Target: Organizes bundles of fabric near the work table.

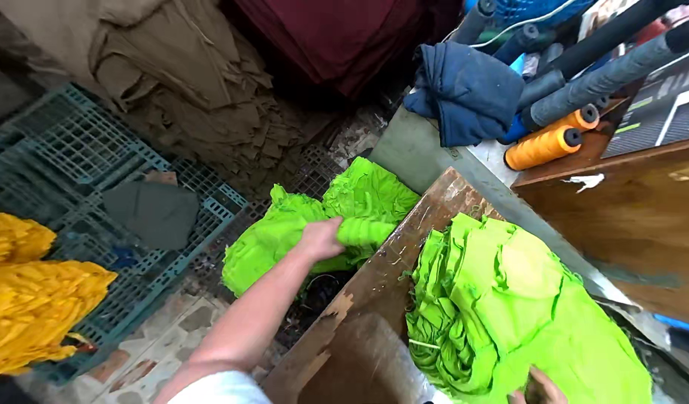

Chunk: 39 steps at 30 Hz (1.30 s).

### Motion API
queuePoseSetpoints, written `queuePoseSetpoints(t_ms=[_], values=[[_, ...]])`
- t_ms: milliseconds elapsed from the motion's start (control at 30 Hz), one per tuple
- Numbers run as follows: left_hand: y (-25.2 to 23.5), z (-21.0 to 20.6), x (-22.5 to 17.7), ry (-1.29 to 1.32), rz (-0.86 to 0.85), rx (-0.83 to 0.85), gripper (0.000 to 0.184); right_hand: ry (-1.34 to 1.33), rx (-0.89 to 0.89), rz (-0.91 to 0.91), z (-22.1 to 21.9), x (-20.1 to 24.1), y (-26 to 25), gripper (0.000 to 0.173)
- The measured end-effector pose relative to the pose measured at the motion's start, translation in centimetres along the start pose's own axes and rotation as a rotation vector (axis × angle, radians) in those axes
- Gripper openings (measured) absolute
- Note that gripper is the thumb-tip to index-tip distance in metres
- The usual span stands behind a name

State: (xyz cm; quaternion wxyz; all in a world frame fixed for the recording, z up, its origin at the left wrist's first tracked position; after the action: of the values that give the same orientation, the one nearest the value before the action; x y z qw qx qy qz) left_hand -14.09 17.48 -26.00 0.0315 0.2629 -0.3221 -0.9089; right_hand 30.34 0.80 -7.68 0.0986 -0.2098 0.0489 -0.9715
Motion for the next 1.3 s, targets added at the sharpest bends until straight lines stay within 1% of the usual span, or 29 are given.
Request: queuePoseSetpoints(t_ms=[33, 100, 167, 233, 300, 333, 433, 467, 533, 567, 633, 667, 700, 733, 767, 800, 833, 867, 933, 967, 1000, 1033, 1067, 1100, 1133, 1167, 1200, 1267, 1300], values=[[2.2, 1.2, 1.7, 0.087, 0.082, -0.061, 0.063, 0.005, -0.015, 0.022, 0.3, 0.9, -0.6, 0.057], [6.8, 3.7, 4.8, 0.258, 0.206, -0.237, 0.072, 0.012, -0.053, 0.045, 0.5, 1.2, -0.9, 0.057], [11.6, 6.1, 6.8, 0.396, 0.229, -0.459, 0.075, 0.034, -0.079, 0.039, 0.6, 1.2, -0.9, 0.058], [16.4, 8.8, 6.9, 0.497, 0.202, -0.645, 0.072, 0.069, -0.119, 0.048, 0.7, 1.4, -1.1, 0.061], [21.0, 12.0, 5.1, 0.549, 0.152, -0.780, 0.071, 0.088, -0.152, 0.056, 0.7, 1.7, -1.3, 0.063], [23.3, 13.7, 3.7, 0.567, 0.095, -0.859, 0.069, 0.091, -0.160, 0.059, 0.8, 1.8, -1.4, 0.064], [29.0, 18.6, -1.4, 0.692, -0.183, -1.062, 0.070, 0.078, -0.167, 0.041, 1.2, 2.3, -1.7, 0.063], [30.8, 19.9, -3.4, 0.772, -0.298, -1.109, 0.071, 0.065, -0.144, 0.022, 1.3, 2.4, -1.8, 0.063], [34.3, 21.8, -7.3, 1.006, -0.527, -1.164, 0.061, -0.004, -0.032, -0.058, 1.6, 2.6, -2.2, 0.061], [35.7, 22.4, -9.3, 1.121, -0.652, -1.156, 0.051, -0.066, 0.056, -0.121, 1.8, 2.7, -2.3, 0.059], [37.6, 23.0, -13.9, 1.321, -0.951, -1.040, 0.025, -0.231, 0.220, -0.271, 2.3, 3.0, -1.3, 0.058], [38.4, 23.2, -16.5, 1.421, -1.101, -0.962, 0.022, -0.299, 0.245, -0.309, 2.8, 3.3, -0.1, 0.057], [39.2, 23.1, -19.3, 1.532, -1.209, -0.904, 0.022, -0.355, 0.249, -0.325, 3.2, 3.8, 1.4, 0.054], [39.8, 22.7, -22.0, 1.630, -1.270, -0.861, 0.023, -0.399, 0.245, -0.324, 3.6, 4.4, 3.2, 0.052], [40.2, 21.9, -24.5, 1.689, -1.294, -0.822, 0.025, -0.426, 0.239, -0.315, 4.0, 4.9, 5.2, 0.049], [40.3, 20.6, -26.7, 1.724, -1.282, -0.771, 0.026, -0.439, 0.231, -0.307, 4.4, 5.1, 7.3, 0.046], [39.9, 18.6, -28.6, 1.759, -1.230, -0.687, 0.026, -0.444, 0.221, -0.311, 4.7, 5.0, 9.5, 0.043], [39.2, 15.8, -30.2, 1.777, -1.143, -0.571, 0.027, -0.446, 0.212, -0.330, 4.8, 4.4, 11.9, 0.041], [36.7, 7.4, -32.3, 1.812, -0.860, -0.278, 0.031, -0.464, 0.222, -0.442, 4.4, 2.2, 16.7, 0.038], [35.1, 2.3, -32.8, 1.801, -0.689, -0.139, 0.038, -0.483, 0.233, -0.513, 4.0, 0.8, 19.1, 0.038], [33.2, -2.8, -32.6, 1.770, -0.495, -0.051, 0.045, -0.512, 0.248, -0.589, 3.5, -0.6, 21.4, 0.038], [31.1, -7.4, -31.8, 1.701, -0.309, -0.002, 0.051, -0.538, 0.266, -0.656, 3.0, -1.5, 23.4, 0.039], [29.1, -11.3, -30.6, 1.612, -0.163, 0.020, 0.057, -0.545, 0.273, -0.688, 2.6, -2.1, 25.0, 0.038], [27.4, -14.2, -29.3, 1.527, -0.100, 0.031, 0.062, -0.544, 0.281, -0.691, 2.4, -2.2, 26.0, 0.037], [26.4, -15.6, -28.2, 1.464, -0.108, -0.002, 0.063, -0.536, 0.272, -0.667, 2.5, -2.0, 26.4, 0.035], [25.9, -15.7, -27.6, 1.428, -0.164, -0.078, 0.062, -0.529, 0.261, -0.630, 2.9, -1.5, 26.0, 0.034], [25.9, -15.3, -27.3, 1.413, -0.213, -0.114, 0.062, -0.524, 0.243, -0.580, 3.5, -0.7, 25.3, 0.034], [26.1, -14.7, -27.3, 1.402, -0.260, -0.064, 0.062, -0.502, 0.141, -0.408, 4.9, 1.1, 23.2, 0.033], [26.3, -14.6, -27.4, 1.370, -0.267, 0.013, 0.065, -0.492, 0.086, -0.301, 5.5, 2.1, 21.7, 0.035]])
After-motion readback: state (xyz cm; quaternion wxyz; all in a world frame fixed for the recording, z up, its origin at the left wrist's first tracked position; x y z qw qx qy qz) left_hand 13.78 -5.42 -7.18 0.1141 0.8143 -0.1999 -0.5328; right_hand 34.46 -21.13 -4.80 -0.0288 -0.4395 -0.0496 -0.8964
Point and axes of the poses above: each hand's wrist, its own y-axis away from the middle knuckle, its own z-axis out of the back of the hand, x = y × z, the point moved 10 cm from there along -y, towards the middle knuckle, and after that the axes turned 4 degrees about x, right-handed, at the moved point
